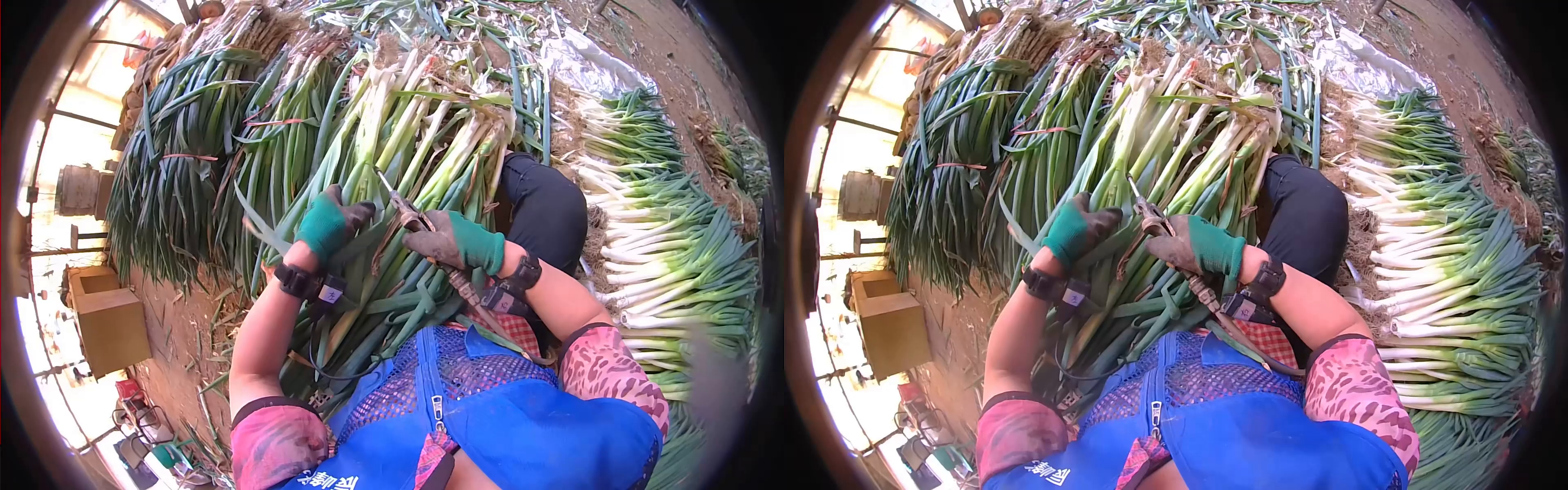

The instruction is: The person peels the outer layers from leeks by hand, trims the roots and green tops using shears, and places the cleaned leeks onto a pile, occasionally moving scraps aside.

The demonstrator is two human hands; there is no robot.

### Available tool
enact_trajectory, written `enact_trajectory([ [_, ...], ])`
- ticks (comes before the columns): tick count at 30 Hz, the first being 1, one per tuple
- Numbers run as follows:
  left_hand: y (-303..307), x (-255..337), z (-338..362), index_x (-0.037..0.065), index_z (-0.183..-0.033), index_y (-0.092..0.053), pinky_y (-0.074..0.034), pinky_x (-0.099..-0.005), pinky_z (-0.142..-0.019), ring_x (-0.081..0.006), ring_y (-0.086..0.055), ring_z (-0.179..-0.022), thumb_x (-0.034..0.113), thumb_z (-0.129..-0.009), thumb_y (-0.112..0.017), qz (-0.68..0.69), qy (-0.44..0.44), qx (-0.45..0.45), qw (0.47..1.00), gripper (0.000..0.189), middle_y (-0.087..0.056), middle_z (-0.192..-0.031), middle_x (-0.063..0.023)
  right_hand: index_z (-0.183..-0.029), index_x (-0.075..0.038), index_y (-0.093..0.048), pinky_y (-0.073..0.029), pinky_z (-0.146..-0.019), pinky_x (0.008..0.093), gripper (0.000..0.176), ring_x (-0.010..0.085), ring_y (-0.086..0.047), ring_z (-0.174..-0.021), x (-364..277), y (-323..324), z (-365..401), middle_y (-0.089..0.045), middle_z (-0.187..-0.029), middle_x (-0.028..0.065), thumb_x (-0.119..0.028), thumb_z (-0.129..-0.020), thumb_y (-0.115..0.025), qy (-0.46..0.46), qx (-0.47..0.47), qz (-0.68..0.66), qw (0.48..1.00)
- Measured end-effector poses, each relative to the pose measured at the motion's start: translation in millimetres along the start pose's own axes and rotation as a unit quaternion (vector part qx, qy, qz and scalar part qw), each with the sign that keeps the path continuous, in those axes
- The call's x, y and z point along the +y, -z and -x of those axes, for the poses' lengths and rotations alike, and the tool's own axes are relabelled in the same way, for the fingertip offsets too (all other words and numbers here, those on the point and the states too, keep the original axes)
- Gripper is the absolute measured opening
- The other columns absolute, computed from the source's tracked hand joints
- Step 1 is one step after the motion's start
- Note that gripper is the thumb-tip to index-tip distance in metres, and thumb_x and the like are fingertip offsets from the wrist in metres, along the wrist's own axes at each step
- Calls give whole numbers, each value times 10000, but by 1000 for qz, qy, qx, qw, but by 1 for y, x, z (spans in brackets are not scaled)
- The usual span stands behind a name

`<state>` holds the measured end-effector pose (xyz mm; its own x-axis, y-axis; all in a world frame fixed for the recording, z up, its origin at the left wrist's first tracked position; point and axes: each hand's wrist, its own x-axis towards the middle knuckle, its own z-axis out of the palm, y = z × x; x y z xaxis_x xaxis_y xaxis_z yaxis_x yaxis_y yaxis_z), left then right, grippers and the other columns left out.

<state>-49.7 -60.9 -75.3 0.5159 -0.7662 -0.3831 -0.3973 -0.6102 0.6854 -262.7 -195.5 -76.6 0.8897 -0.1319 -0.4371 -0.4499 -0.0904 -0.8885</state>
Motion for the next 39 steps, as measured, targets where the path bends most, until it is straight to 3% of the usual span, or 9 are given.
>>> enact_trajectory([
  [7, 11, 3, 5, -29, -1046, -611, -506, -337, -685, -214, -635, -769, 209, -877, -643, -68, -75, -82, 992, 294, -664, -912, -135, -867, 2, -600, -446, -583, 308, 387, 129, -540, -604, 1, 7, -17, -574, -670, 44, -384, -839, -619, 17, 107, -82, 991],
  [9, 7, -2, 11, -29, -1133, -584, -519, -358, -744, -269, -658, -839, 178, -886, -629, 11, -16, -59, 998, 326, -665, -961, -171, -865, 7, -611, -451, -586, 310, 399, 133, -541, -600, -6, 23, -24, -581, -670, 51, -391, -833, -620, -4, 131, -22, 991],
  [13, 8, -14, 23, -22, -1271, -514, -516, -413, -841, -370, -645, -961, 92, -896, -595, -164, -310, -10, 936, 400, -640, -1060, -245, -856, 9, -628, -474, -629, 409, 444, 285, -559, -615, 21, 46, -80, -584, -674, 200, -425, -814, -550, 61, 159, 82, 982],
  [15, 9, -10, 31, -26, -1285, -504, -513, -407, -851, -365, -645, -976, 74, -900, -584, -113, -304, -34, 945, 405, -632, -1083, -251, -855, -18, -638, -483, -649, 424, 419, 339, -590, -654, 15, 55, -91, -593, -711, 241, -425, -815, -547, 39, 171, 109, 978],
  [16, 6, -10, 31, -28, -1277, -515, -511, -392, -853, -338, -646, -968, 122, -919, -575, -50, -247, -55, 966, 393, -636, -1087, -228, -845, -10, -643, -491, -668, 430, 424, 367, -608, -685, 26, 62, -110, -602, -725, 260, -422, -813, -547, 114, 172, 179, 962],
  [21, -9, -4, 27, 4, -1168, -629, -508, -297, -780, -139, -617, -874, 404, -994, -490, 257, 110, -107, 954, 458, -664, -1016, -52, -912, 34, -668, -503, -697, 435, 525, 377, -647, -740, -10, 93, -137, -642, -803, 270, -465, -777, -579, 61, 185, 217, 956],
  [26, -16, -25, 18, -73, -1132, -627, -457, -358, -916, -304, -633, -1023, 537, -923, -499, 127, 111, -72, 983, 658, -663, -1064, -255, -1026, 58, -666, -511, -833, 424, 589, 391, -662, -931, -25, 108, -160, -660, -987, 289, -467, -775, -572, 40, 166, 324, 931],
  [32, -27, -36, 14, -94, -1159, -606, -457, -353, -927, -310, -625, -1056, 537, -917, -517, 171, 119, -62, 976, 681, -658, -1091, -259, -1177, -30, -643, -474, -954, 392, 512, 344, -618, -1104, 0, 116, -199, -616, -1205, 233, -394, -836, -530, -94, 182, 347, 915],
  [39, -28, -33, 14, -96, -1189, -571, -459, -358, -919, -317, -635, -1037, 515, -915, -537, 159, 103, -53, 981, 671, -659, -1074, -265, -1106, -3, -656, -500, -898, 420, 540, 348, -647, -1043, -3, 107, -190, -652, -1128, 227, -449, -825, -539, -48, 146, 450, 879],
])
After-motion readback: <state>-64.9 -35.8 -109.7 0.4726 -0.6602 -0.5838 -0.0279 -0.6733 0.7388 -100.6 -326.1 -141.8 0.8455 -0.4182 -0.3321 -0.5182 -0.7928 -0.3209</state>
